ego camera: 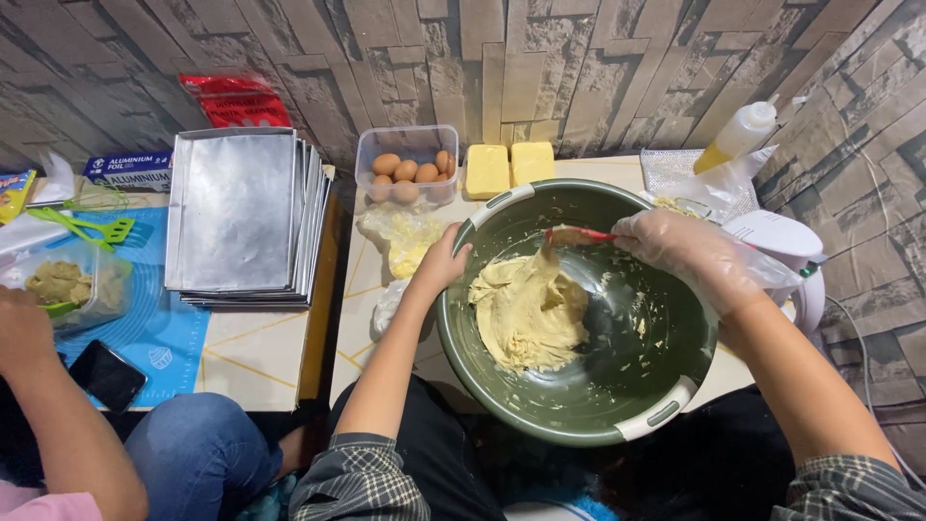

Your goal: Mixing dough in a bowl using a spatula, including scraping the sides and folding the mixture.

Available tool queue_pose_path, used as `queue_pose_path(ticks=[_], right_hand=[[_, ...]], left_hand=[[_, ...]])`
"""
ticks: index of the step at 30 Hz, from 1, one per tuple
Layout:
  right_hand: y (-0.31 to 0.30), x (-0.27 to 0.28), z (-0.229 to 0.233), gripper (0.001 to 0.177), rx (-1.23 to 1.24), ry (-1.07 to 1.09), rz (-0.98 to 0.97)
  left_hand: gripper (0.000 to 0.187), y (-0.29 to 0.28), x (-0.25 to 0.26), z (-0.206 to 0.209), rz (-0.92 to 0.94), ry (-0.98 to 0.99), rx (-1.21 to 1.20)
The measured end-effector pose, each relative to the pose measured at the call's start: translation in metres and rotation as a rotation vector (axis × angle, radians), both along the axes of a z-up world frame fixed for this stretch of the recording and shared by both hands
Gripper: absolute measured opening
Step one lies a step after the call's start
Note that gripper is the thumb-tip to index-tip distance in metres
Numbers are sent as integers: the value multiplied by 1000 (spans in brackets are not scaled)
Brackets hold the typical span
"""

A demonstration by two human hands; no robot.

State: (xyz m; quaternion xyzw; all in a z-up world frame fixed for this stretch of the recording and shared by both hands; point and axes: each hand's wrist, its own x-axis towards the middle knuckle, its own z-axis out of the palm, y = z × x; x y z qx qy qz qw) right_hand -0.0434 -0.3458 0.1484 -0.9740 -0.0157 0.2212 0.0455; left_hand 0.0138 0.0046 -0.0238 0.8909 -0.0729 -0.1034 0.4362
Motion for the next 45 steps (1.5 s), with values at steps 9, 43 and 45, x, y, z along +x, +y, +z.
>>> queue_pose_path(ticks=[9, 43, 45], right_hand=[[49, -26, 55, 35, 37, -22, 198], [44, -90, 57, 34, -284, 295, 450], [33, -78, 56, 30, -272, 273, 390]], left_hand=[[46, -2, 8, -8, -23, 3, 17], [43, 4, -7, 20, -71, 29, 20], [43, -1, -9, 27, -65, 36, 4]])
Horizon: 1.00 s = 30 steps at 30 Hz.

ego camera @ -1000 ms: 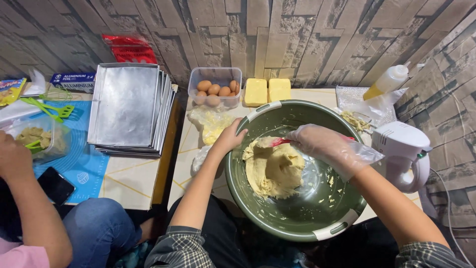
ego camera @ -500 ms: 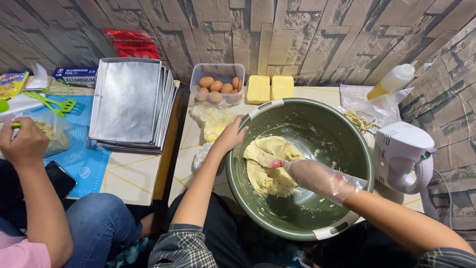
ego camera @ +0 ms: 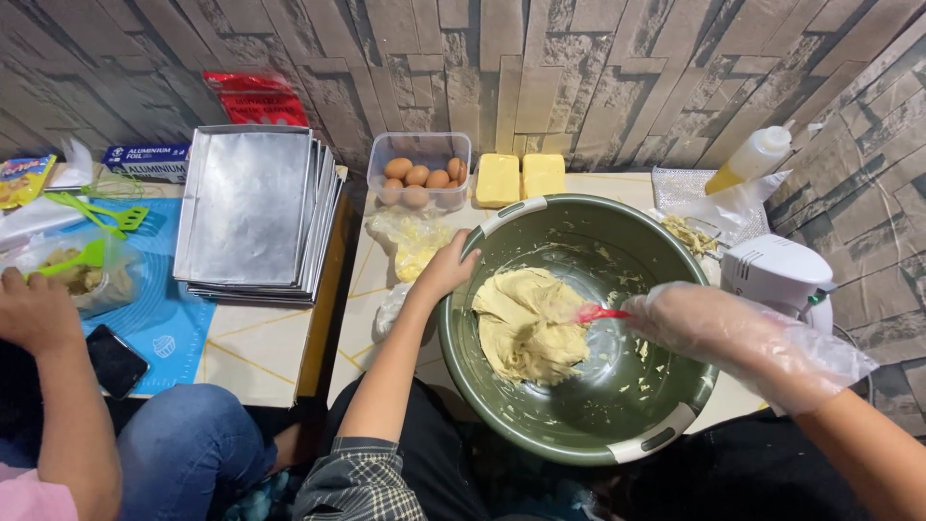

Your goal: Mixing dough in a bowl using a spatula, including scraping the sides and folding the mixture.

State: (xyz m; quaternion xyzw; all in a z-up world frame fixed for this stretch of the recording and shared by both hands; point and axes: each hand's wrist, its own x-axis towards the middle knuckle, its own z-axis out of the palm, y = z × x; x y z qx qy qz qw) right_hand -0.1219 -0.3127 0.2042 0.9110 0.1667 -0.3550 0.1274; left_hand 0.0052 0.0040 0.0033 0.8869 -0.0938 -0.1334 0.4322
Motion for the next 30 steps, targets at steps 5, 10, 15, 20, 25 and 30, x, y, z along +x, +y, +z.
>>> queue_pose_path(ticks=[5, 10, 15, 20, 25, 30], right_hand=[[23, 15, 36, 36, 164, -85, -283], [14, 68, -44, 33, 140, -196, -75], [29, 101, -99, 36, 3, -330, 143], [56, 109, -117, 38, -21, -250, -53], [70, 127, -155, 36, -27, -220, -92], [64, 137, -189, 40, -21, -192, 14]], left_hand=[[42, 4, 6, -16, 18, -7, 9], [42, 1, -1, -2, 35, -3, -18], [40, 3, 7, -17, 34, -8, -6], [38, 2, 6, -18, 20, -14, -18], [38, 1, 5, -17, 20, -17, -9], [39, -1, 0, -8, 12, -31, -11]])
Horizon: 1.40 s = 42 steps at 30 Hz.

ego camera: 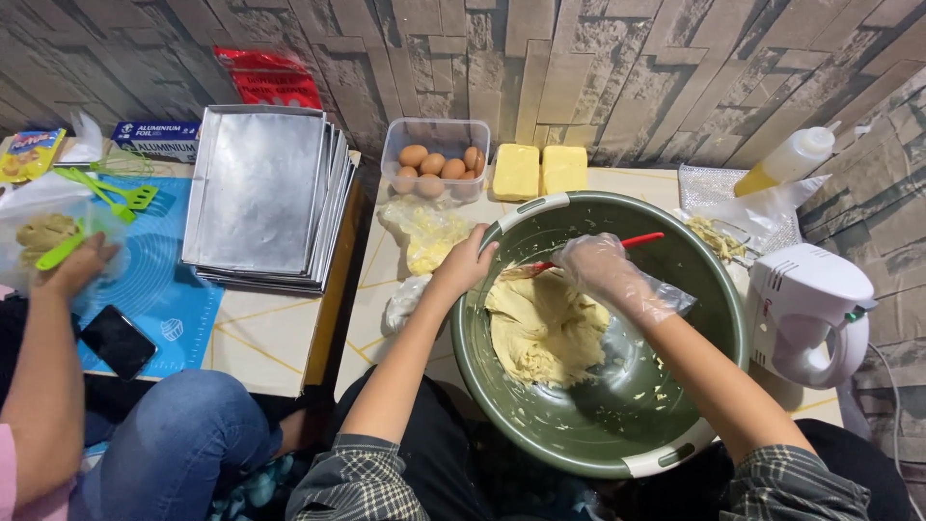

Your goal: Mixing dough in a bowl using a spatula, including scraping the sides and folding the mixture.

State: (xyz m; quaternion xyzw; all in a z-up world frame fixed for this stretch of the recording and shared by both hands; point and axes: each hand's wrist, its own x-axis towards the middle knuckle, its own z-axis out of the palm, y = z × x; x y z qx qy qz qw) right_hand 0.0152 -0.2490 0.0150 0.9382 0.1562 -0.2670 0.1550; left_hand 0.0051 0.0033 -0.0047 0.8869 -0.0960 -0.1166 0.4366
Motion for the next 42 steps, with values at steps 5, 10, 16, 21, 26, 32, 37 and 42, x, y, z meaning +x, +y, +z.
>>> queue_pose_path(ticks=[5, 10, 16, 21, 26, 32, 37, 42], right_hand=[[23, -28, 4, 18, 121, -490, 527], [53, -66, 6, 10, 210, -546, 606], [-4, -121, 80, 20, -261, -402, 1002], [-21, -165, 98, 20, -683, -217, 1248], [-48, -178, 99, 27, -886, -81, 1335], [-125, -140, 116, 48, -1090, 32, 1401], [-105, -101, 131, 66, -1239, 130, 1452], [-56, -96, 167, 72, -1283, 73, 1485]], left_hand=[[40, 1, -4, 8, -19, -2, 12], [38, 3, 1, -4, -28, -16, 12], [38, 2, -9, 19, -25, -12, 23], [38, 0, -10, 19, -9, -11, 11], [38, 0, -9, 14, 6, -16, 24], [38, 0, -6, 11, 11, -6, 34], [38, 1, -7, 14, 13, 5, 35], [36, -1, -4, 11, 29, 13, 27]])
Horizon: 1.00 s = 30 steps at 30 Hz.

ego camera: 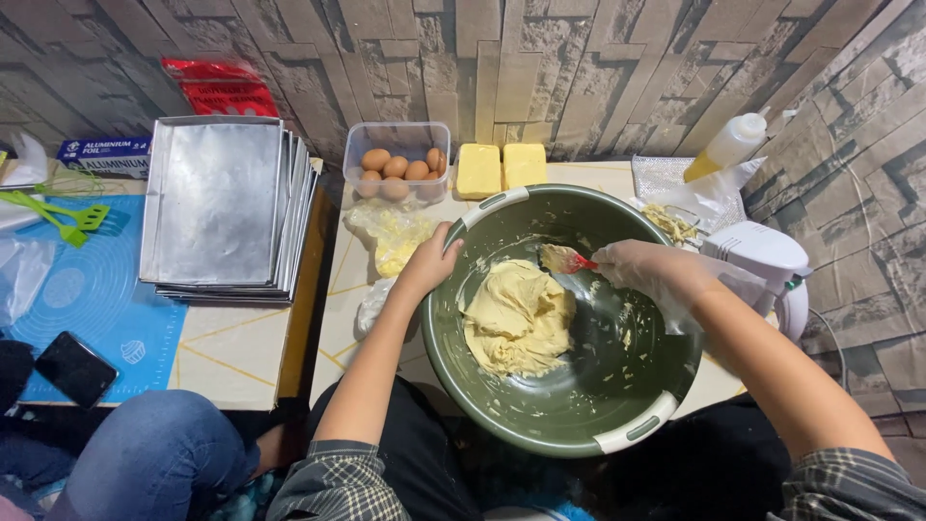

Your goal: Mixing dough in a bowl using a spatula, including scraping the sides and folding the mixture.

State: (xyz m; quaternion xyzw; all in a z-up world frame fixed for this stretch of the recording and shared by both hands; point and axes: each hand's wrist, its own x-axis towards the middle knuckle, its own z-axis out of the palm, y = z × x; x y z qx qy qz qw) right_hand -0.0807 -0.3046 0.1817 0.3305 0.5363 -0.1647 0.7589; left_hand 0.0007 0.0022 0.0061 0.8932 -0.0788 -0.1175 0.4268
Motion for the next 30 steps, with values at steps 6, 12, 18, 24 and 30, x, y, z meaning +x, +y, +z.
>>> queue_pose_path(ticks=[6, 12, 18, 24, 30], right_hand=[[-108, 118, -268, 68, 546, -4, -838], [-28, 122, -214, 51, 1469, 61, -2220], [26, 112, -197, 29, 1497, 72, -1796], [60, 68, -192, 17, 1413, 115, -1212], [74, -5, -207, 20, 1496, 93, -601]], left_hand=[[39, -2, -4, -2, 5, 5, 7], [39, -4, -2, 0, 12, -14, -1], [40, -1, 4, -9, -6, -26, 21], [41, -1, -4, 4, -18, -17, 12], [41, 2, -8, 14, -39, -22, -9]])
